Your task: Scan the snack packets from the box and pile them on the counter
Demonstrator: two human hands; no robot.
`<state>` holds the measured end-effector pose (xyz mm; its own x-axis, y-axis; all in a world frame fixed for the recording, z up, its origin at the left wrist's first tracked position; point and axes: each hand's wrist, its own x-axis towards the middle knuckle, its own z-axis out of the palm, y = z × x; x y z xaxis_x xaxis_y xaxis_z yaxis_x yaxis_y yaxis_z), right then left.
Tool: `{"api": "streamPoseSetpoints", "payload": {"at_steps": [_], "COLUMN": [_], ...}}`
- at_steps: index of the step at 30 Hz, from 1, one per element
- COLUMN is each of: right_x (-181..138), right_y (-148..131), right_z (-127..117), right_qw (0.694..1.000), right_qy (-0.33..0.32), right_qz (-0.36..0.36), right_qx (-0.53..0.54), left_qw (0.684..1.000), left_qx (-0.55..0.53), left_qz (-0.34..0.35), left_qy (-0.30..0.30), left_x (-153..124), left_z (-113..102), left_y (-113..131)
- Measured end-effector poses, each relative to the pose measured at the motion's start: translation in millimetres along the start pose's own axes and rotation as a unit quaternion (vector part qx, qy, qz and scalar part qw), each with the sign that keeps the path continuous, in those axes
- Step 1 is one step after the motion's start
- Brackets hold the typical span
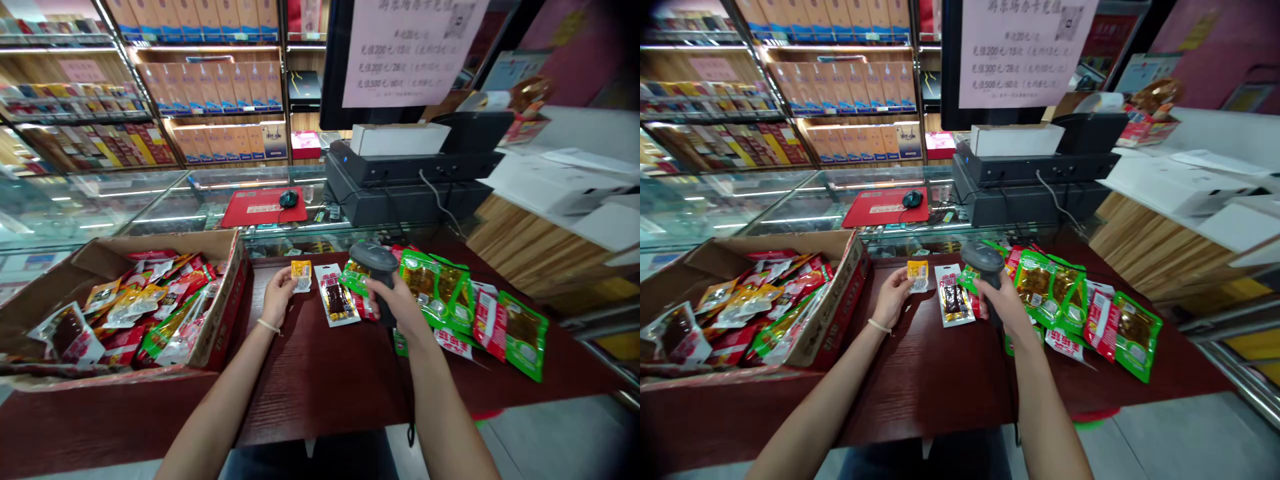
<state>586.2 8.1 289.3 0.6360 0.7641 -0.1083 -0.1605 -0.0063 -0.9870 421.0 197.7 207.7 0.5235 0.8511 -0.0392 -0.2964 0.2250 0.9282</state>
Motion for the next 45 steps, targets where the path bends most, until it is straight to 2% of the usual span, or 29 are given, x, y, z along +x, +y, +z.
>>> {"api": "streamPoseSetpoints", "payload": {"at_steps": [3, 6, 10, 13, 16, 19, 24, 30, 33, 36, 38, 40, 42, 45], "right_x": [1, 1, 5, 11, 13, 13, 12, 7, 3, -1, -3, -5, -8, -12], "right_y": [-13, -20, -20, -17, -14, -14, -16, -21, -25, -29, -33, -38, -43, -47], "right_z": [-28, -52, -73, -80, -82, -84, -82, -65, -50, -31, -16, -1, 16, 41], "right_qw": [0.996, 0.986, 0.977, 0.973, 0.971, 0.970, 0.975, 0.982, 0.987, 0.990, 0.992, 0.995, 0.994, 0.991], "right_qy": [0.075, 0.133, 0.159, 0.162, 0.153, 0.142, 0.131, 0.105, 0.076, 0.029, 0.003, -0.035, -0.081, -0.126], "right_qz": [-0.040, -0.066, -0.081, -0.083, -0.094, -0.105, -0.089, -0.074, -0.065, -0.060, -0.047, -0.038, -0.028, -0.017], "right_qx": [0.041, 0.077, 0.116, 0.140, 0.157, 0.164, 0.155, 0.136, 0.123, 0.120, 0.115, 0.090, 0.063, 0.031], "left_qw": [0.998, 0.993, 0.986, 0.975, 0.965, 0.951, 0.924, 0.910, 0.903, 0.901, 0.889, 0.866, 0.851, 0.856], "left_qx": [0.029, 0.070, 0.134, 0.200, 0.240, 0.284, 0.343, 0.360, 0.352, 0.344, 0.355, 0.385, 0.421, 0.454], "left_qz": [-0.005, -0.004, -0.013, -0.015, -0.007, 0.023, 0.080, 0.116, 0.135, 0.168, 0.206, 0.246, 0.259, 0.228], "left_qy": [-0.056, -0.092, -0.102, -0.100, -0.107, -0.119, -0.146, -0.171, -0.205, -0.204, -0.202, -0.202, -0.179, -0.100], "left_x": [4, 15, 37, 55, 71, 81, 81, 62, 43, 16, -3, -21, -34, -44], "left_z": [32, 76, 139, 179, 203, 209, 198, 180, 172, 155, 135, 105, 65, -8], "left_y": [0, -4, -24, -43, -56, -59, -45, -16, 11, 52, 85, 119, 152, 192]}}
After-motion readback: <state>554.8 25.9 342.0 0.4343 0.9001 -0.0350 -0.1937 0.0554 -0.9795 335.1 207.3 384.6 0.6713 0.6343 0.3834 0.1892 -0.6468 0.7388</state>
